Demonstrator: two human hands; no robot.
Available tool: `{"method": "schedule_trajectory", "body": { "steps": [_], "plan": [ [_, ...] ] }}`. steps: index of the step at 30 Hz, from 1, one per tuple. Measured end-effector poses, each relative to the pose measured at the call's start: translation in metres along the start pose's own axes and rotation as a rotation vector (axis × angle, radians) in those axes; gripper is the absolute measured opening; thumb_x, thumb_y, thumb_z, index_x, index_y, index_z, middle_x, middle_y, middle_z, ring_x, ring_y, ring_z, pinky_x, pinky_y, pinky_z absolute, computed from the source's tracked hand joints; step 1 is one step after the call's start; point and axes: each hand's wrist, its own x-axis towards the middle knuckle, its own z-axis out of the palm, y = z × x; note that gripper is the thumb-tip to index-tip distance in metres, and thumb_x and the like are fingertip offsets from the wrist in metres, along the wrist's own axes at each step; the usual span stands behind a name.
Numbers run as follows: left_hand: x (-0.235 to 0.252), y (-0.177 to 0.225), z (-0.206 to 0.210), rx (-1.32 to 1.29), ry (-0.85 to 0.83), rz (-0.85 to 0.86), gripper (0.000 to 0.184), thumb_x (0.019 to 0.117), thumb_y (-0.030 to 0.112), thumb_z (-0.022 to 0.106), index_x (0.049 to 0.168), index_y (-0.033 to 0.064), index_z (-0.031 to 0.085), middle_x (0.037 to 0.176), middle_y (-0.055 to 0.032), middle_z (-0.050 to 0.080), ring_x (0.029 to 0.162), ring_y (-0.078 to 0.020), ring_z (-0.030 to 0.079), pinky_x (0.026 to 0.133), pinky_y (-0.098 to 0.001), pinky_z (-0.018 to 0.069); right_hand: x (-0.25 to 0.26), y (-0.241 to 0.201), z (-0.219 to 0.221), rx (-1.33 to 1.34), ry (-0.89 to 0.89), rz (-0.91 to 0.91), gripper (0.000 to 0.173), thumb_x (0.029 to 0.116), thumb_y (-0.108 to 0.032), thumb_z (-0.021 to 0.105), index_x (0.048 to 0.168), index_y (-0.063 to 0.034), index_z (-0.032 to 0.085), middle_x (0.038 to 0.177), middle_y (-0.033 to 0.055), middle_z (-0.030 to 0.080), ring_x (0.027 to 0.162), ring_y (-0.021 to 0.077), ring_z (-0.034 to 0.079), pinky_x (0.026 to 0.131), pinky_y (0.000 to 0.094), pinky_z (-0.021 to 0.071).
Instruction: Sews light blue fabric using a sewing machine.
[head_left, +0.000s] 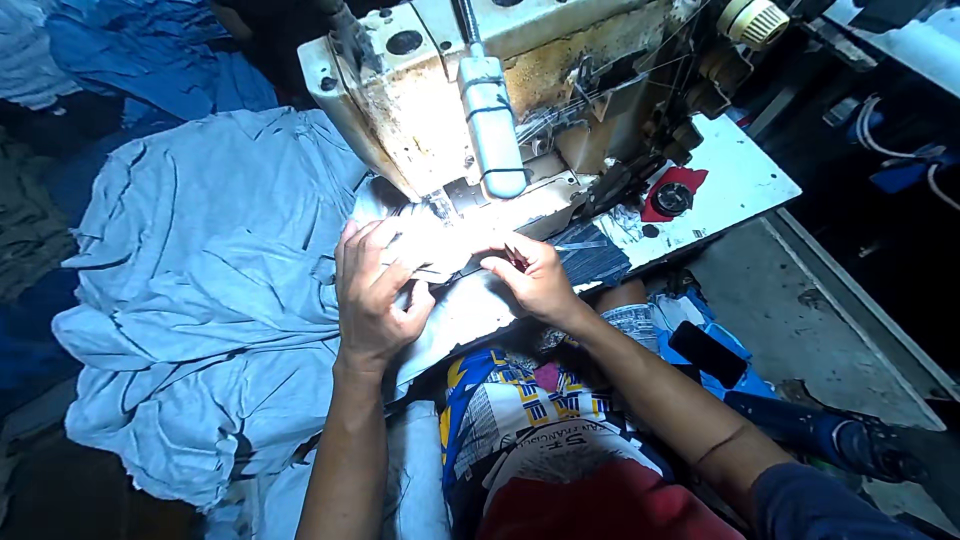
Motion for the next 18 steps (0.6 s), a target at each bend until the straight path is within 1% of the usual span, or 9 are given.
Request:
{"method": "schedule_trajectory", "body": {
  "steps": [3,6,7,9,11,13,15,17,18],
  "plan": [
    [0.007,-0.001,-0.002,-0.026,0.14,-0.023,0.017,0.0914,0.019,0.063,0.096,0.0069,0.075,0.132,-0.0161,0.064,0.135,-0.0351,0.052,0.12,-0.0602,0.0308,-0.015,-0.003,-0.018,-0.004,0.019,0.017,0.028,0.0956,0.002,0.066,0.122,-0.0052,0.072,0.119,0.0059,0.072,0.09,0.0135,0.07,0.077,0.0303,0.0619],
    [0.021,0.001,-0.005,0.051,0.178,-0.161,0.018,0.0965,0.016,0.061,0.099,0.0035,0.074,0.135,-0.0146,0.063,0.131,-0.0314,0.055,0.112,-0.0503,0.0426,-0.033,-0.007,-0.044,0.005,0.064,0.049,0.023,0.0963,0.001,0.065,0.118,-0.0033,0.073,0.119,0.0081,0.073,0.094,0.0171,0.072,0.079,0.0331,0.0638],
    [0.023,0.002,-0.006,0.083,0.163,-0.218,0.018,0.0967,0.016,0.06,0.102,0.0054,0.074,0.138,-0.0126,0.061,0.128,-0.0287,0.056,0.108,-0.0472,0.0453,-0.038,-0.009,-0.053,-0.009,0.095,0.062,0.022,0.0964,-0.001,0.066,0.117,-0.0037,0.074,0.117,0.0078,0.074,0.09,0.0161,0.072,0.076,0.0321,0.0632],
    [0.027,0.002,-0.009,0.127,0.094,-0.331,0.018,0.0984,0.021,0.061,0.109,0.0114,0.073,0.142,-0.0082,0.057,0.126,-0.0242,0.056,0.102,-0.0444,0.0486,-0.046,-0.016,-0.07,-0.043,0.162,0.073,0.019,0.097,-0.005,0.067,0.114,-0.0057,0.075,0.114,0.0064,0.075,0.08,0.0129,0.07,0.067,0.0287,0.0601],
    [0.038,0.0,-0.01,0.117,0.009,-0.412,0.021,0.098,0.025,0.064,0.114,0.0126,0.071,0.144,-0.0096,0.053,0.129,-0.0259,0.054,0.103,-0.0466,0.0485,-0.049,-0.024,-0.086,-0.067,0.221,0.04,0.017,0.0977,-0.007,0.067,0.112,-0.0068,0.076,0.112,0.0063,0.075,0.071,0.0107,0.066,0.059,0.0266,0.0558],
    [0.055,-0.007,-0.007,0.087,-0.06,-0.481,0.033,0.0956,0.03,0.07,0.121,0.01,0.068,0.143,-0.0142,0.053,0.132,-0.0285,0.052,0.108,-0.0486,0.0459,-0.046,-0.034,-0.102,-0.097,0.253,-0.037,0.016,0.0978,-0.006,0.067,0.112,-0.0047,0.074,0.111,0.0082,0.074,0.074,0.0118,0.067,0.061,0.0275,0.057],
    [0.071,-0.014,-0.003,0.097,-0.129,-0.538,0.05,0.0907,0.041,0.075,0.13,0.0114,0.065,0.14,-0.0157,0.056,0.133,-0.0284,0.053,0.11,-0.0488,0.0454,-0.039,-0.042,-0.123,-0.148,0.287,-0.118,0.018,0.0979,-0.005,0.066,0.114,-0.0026,0.073,0.111,0.0098,0.074,0.078,0.0146,0.069,0.064,0.0304,0.059],
    [0.08,-0.019,0.0,0.159,-0.268,-0.582,0.065,0.086,0.05,0.077,0.137,0.0138,0.059,0.141,-0.0148,0.056,0.133,-0.0303,0.053,0.109,-0.0545,0.0462,-0.03,-0.048,-0.148,-0.221,0.365,-0.18,0.019,0.0991,-0.009,0.065,0.116,-0.0033,0.071,0.107,0.0087,0.074,0.068,0.0121,0.064,0.055,0.0285,0.0537],
    [0.083,-0.019,0.002,0.196,-0.338,-0.599,0.068,0.0847,0.048,0.077,0.139,0.0118,0.057,0.142,-0.0171,0.055,0.132,-0.0343,0.054,0.106,-0.0595,0.0468,-0.023,-0.052,-0.163,-0.265,0.409,-0.213,0.02,0.1005,-0.012,0.065,0.118,-0.0035,0.07,0.105,0.0074,0.074,0.064,0.0109,0.062,0.052,0.0275,0.0522]
  ]
}}
